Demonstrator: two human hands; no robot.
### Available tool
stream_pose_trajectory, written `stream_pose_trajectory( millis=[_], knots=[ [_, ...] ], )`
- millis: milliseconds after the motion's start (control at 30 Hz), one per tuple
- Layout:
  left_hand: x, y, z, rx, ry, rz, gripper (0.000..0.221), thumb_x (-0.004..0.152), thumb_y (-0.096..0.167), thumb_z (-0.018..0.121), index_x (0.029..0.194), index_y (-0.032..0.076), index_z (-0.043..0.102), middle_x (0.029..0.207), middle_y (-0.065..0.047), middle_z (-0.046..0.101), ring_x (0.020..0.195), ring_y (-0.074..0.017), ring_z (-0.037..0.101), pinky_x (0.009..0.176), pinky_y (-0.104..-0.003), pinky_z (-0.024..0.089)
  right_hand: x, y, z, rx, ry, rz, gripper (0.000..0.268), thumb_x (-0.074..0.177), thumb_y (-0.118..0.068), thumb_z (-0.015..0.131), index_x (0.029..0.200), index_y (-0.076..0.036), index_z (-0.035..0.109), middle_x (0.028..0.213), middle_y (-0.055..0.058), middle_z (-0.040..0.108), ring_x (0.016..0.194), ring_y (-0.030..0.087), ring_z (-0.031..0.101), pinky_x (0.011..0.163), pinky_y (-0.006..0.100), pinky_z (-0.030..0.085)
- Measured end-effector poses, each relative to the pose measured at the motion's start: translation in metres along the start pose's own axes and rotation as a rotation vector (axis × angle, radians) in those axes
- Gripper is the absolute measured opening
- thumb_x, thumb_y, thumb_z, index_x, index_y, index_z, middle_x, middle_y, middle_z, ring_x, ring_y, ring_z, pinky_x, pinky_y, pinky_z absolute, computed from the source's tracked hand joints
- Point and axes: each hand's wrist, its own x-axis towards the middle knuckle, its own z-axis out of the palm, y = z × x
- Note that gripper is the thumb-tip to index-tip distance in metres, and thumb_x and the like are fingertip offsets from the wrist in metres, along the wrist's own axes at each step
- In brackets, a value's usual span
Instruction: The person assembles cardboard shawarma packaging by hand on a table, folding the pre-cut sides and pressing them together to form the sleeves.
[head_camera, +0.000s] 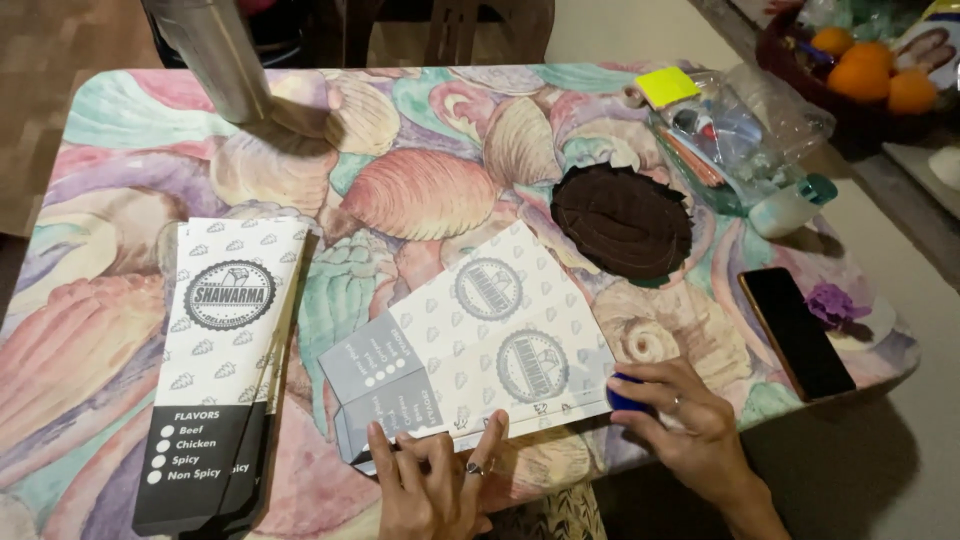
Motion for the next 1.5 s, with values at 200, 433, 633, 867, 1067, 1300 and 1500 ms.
stream_pose_trajectory(
  millis=[200,433,633,867,1067,1300,1500],
  knots=[
    [-0.003,0.008,0.010,-0.056,0.112,-0.085,0.073,0.089,0.005,0.040,0.158,0.027,0.036,0.073,-0.020,0.050,0.057,-0.0417,0.052,0.104,-0.074,0.046,0.019,-0.052,0.052,0.087,-0.135,-0.209,0.032,0.082,-0.014,0.086,0.111,-0.007,0.075,0.118,0.011,0.072,0.104,0.024,0.068,0.090,0.036,0.058],
    [-0.002,0.001,0.004,-0.013,0.037,-0.049,0.078,0.092,-0.005,0.050,0.160,0.027,0.029,0.074,-0.018,0.052,0.060,-0.0406,0.056,0.101,-0.071,0.051,0.001,-0.005,0.013,0.030,-0.121,0.122,0.027,0.081,-0.011,0.079,0.108,-0.014,0.080,0.123,0.006,0.073,0.114,0.020,0.067,0.104,0.035,0.057],
    [-0.005,0.005,0.008,-0.010,-0.011,-0.017,0.065,0.101,0.018,0.038,0.163,0.022,0.018,0.077,-0.021,0.055,0.074,-0.0481,0.066,0.102,-0.073,0.048,-0.006,0.000,0.019,-0.158,0.028,-0.021,0.034,0.079,-0.016,0.082,0.112,-0.010,0.074,0.121,0.011,0.075,0.114,0.021,0.072,0.102,0.031,0.059],
    [-0.018,-0.010,0.005,-0.090,0.014,0.014,0.125,0.064,0.101,0.056,0.152,0.014,0.040,0.091,-0.027,0.058,0.084,-0.0488,0.064,0.099,-0.071,0.049,0.028,-0.051,0.053,0.143,-0.147,-0.252,0.036,0.083,-0.010,0.084,0.118,-0.009,0.072,0.121,0.014,0.072,0.101,0.026,0.070,0.089,0.037,0.057],
    [-0.037,-0.012,0.015,-0.289,0.214,-0.120,0.078,0.107,0.065,0.023,0.129,0.002,0.064,0.107,-0.023,0.068,0.097,-0.0399,0.069,0.095,-0.057,0.057,0.035,-0.057,0.054,0.161,-0.223,-0.137,0.033,0.079,-0.015,0.085,0.110,-0.012,0.078,0.115,0.009,0.076,0.099,0.021,0.071,0.085,0.034,0.059],
    [-0.033,-0.014,0.016,-0.340,0.293,-0.185,0.075,0.107,0.066,0.037,0.119,0.000,0.070,0.108,-0.022,0.070,0.100,-0.0362,0.070,0.100,-0.051,0.055,0.059,-0.089,0.090,0.219,-0.364,-0.356,0.037,0.092,-0.013,0.076,0.127,-0.005,0.067,0.126,0.019,0.068,0.101,0.031,0.067,0.088,0.044,0.051],
    [-0.025,-0.017,0.010,-0.303,0.288,-0.258,0.065,0.110,0.055,0.026,0.128,0.005,0.064,0.105,-0.018,0.068,0.093,-0.0336,0.070,0.094,-0.048,0.058,0.064,-0.082,0.073,0.115,-0.352,-0.242,0.045,0.086,-0.027,0.081,0.123,-0.008,0.065,0.102,0.008,0.073,0.088,0.021,0.065,0.079,0.033,0.054]
  ],
)
